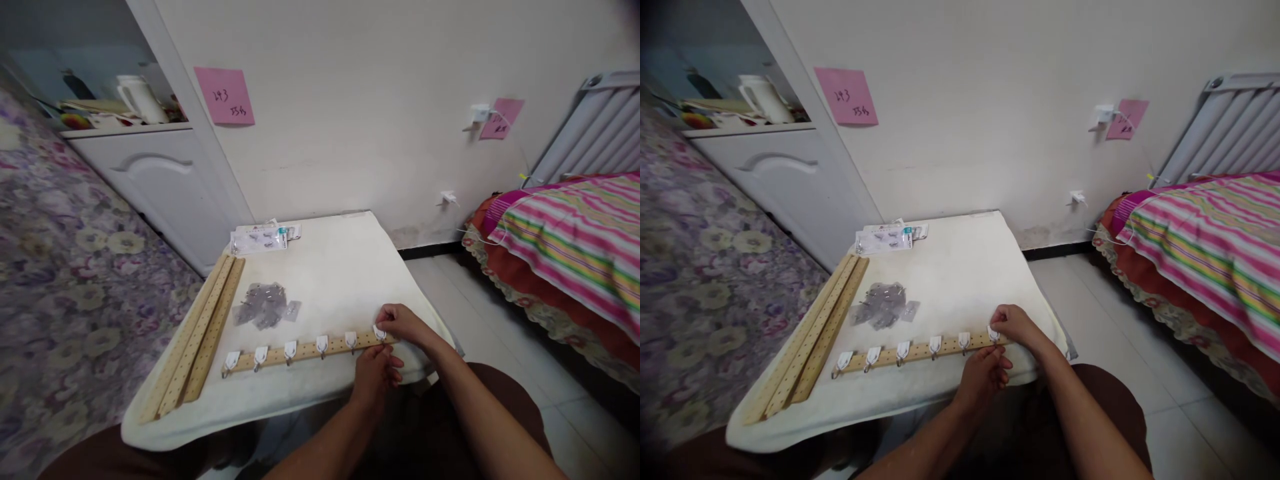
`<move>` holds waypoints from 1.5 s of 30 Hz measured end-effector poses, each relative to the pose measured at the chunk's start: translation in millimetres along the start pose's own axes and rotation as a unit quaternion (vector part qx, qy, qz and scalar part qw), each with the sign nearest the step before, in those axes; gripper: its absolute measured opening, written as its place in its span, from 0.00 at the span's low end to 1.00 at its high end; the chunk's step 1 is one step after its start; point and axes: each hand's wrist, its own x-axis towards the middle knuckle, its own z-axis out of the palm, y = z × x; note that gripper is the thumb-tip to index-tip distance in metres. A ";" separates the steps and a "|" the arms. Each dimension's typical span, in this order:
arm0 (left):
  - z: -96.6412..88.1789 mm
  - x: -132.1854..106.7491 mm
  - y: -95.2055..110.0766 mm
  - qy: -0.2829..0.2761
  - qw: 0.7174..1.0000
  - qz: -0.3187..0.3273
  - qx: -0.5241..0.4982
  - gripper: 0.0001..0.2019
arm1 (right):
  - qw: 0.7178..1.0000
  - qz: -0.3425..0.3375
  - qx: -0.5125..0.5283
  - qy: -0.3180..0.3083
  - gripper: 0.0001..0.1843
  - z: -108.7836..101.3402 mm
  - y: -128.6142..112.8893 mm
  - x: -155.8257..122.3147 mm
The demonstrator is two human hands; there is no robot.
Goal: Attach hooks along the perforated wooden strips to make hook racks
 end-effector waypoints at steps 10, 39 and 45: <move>4.0 -0.3 -0.2 0.026 1.000 0.002 -0.005 0.10 | 1.000 0.006 0.010 -0.015 0.04 2.2 3.9 2.6; 4.3 2.2 -0.6 0.020 1.000 0.002 0.003 0.14 | 0.999 0.005 0.014 -0.044 0.06 -3.5 6.7 1.7; 2.9 3.0 -1.3 0.016 1.000 -0.001 0.014 0.19 | 0.999 0.000 -0.005 -0.037 0.08 -4.4 6.5 1.3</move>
